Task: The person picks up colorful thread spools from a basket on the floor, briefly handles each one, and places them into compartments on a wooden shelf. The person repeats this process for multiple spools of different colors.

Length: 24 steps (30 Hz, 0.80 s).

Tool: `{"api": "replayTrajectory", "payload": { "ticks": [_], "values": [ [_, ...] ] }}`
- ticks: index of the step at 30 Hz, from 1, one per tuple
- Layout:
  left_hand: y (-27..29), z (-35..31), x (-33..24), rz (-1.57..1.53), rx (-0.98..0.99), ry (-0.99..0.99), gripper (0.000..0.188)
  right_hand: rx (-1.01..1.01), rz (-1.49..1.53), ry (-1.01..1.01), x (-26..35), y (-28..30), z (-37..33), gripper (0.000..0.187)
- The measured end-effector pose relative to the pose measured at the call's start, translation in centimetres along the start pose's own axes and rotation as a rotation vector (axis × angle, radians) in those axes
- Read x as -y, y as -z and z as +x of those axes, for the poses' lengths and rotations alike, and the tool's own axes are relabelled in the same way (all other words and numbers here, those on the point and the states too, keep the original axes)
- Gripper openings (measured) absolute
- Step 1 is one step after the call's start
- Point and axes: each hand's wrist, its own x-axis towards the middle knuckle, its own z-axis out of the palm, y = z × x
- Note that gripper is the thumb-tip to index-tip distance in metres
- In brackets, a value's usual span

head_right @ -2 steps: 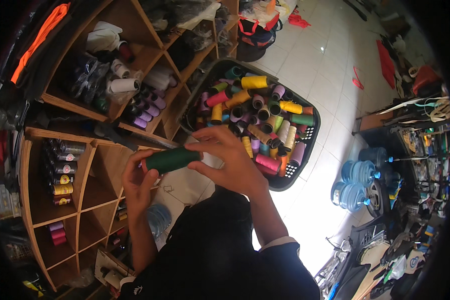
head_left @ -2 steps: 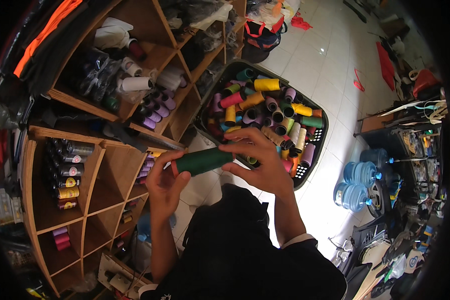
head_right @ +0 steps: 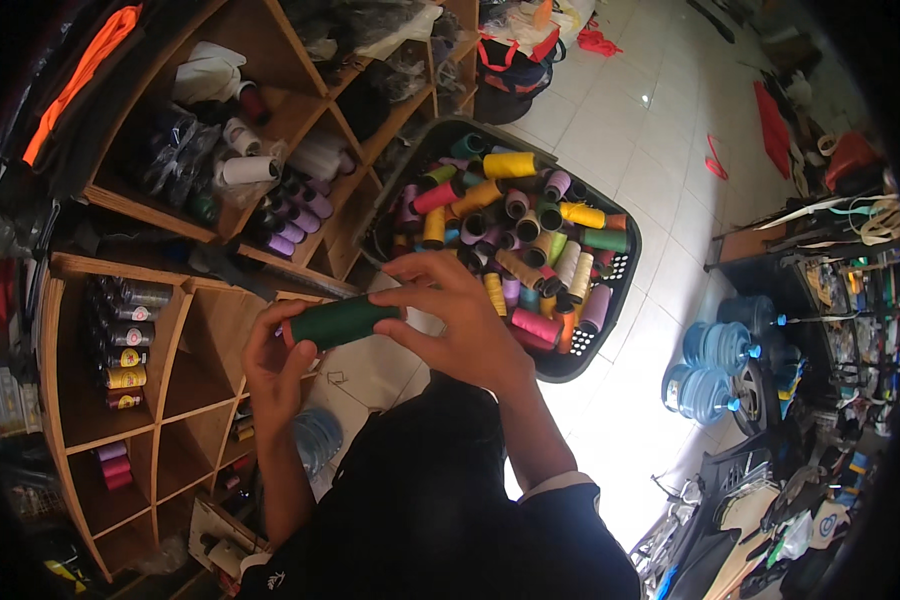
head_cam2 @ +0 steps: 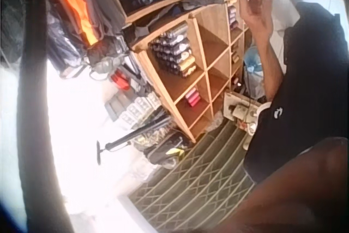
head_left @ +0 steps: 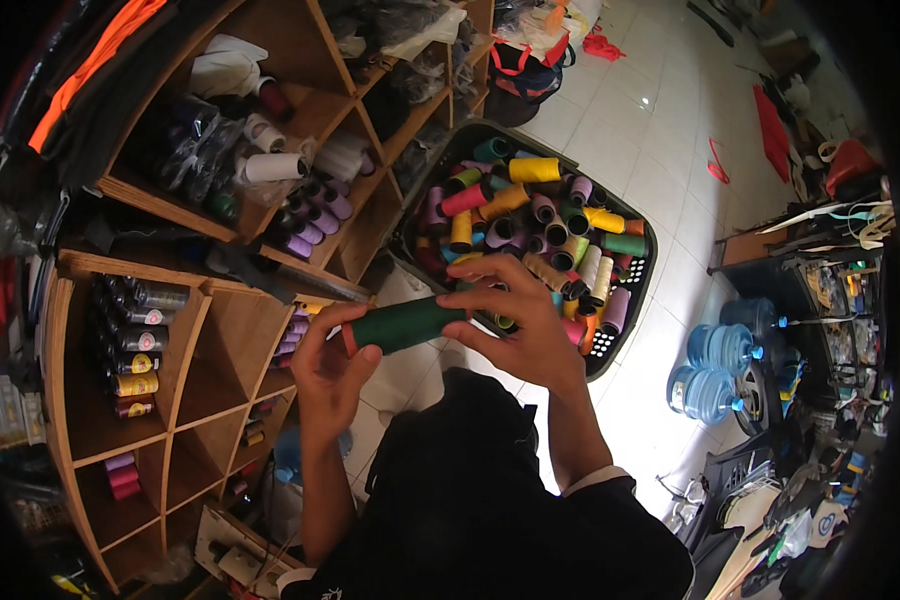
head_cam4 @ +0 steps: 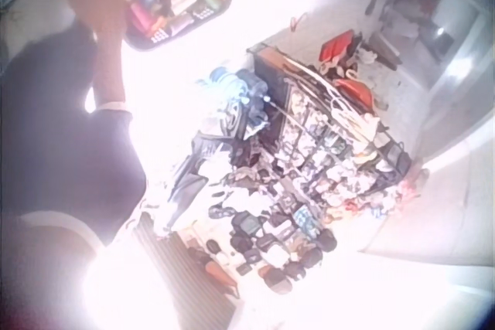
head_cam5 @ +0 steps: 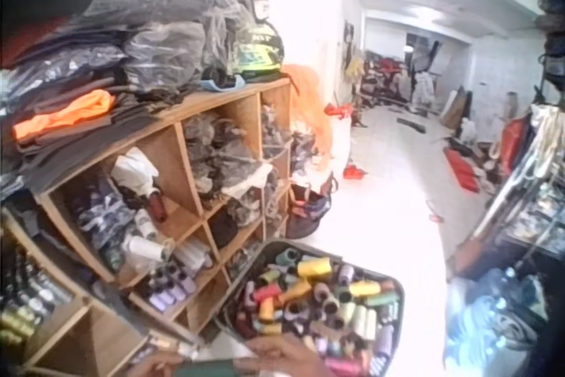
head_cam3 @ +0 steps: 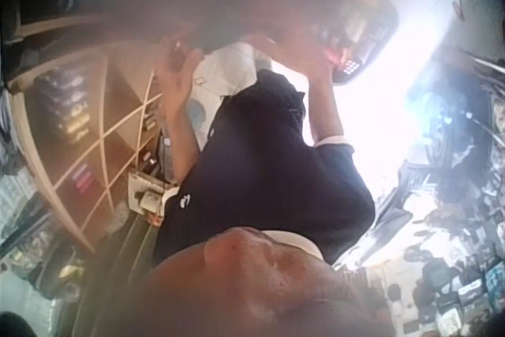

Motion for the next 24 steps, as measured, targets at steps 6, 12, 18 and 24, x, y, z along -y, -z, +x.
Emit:
{"api": "replayTrajectory", "payload": {
  "ticks": [6,12,18,24],
  "values": [
    [-0.2,-0.4,-1.6,0.066,-0.017,-0.096,0.038,0.033,0.021,0.045,0.3,-0.2,0.9,0.017],
    [0.4,-0.6,-0.5,-0.012,-0.170,-0.045,0.040,-0.072,0.110,0.009,-0.2,0.5,0.7,0.010],
    [1.3,-0.8,0.0,-0.067,-0.310,-0.071,0.037,-0.238,0.268,-0.450,-14.2,1.4,-1.2,0.013],
    [2.2,-1.5,1.4,0.193,-0.300,-0.306,0.043,-0.370,-0.655,-0.303,-20.2,-1.5,-2.3,0.019]
  ]
}}
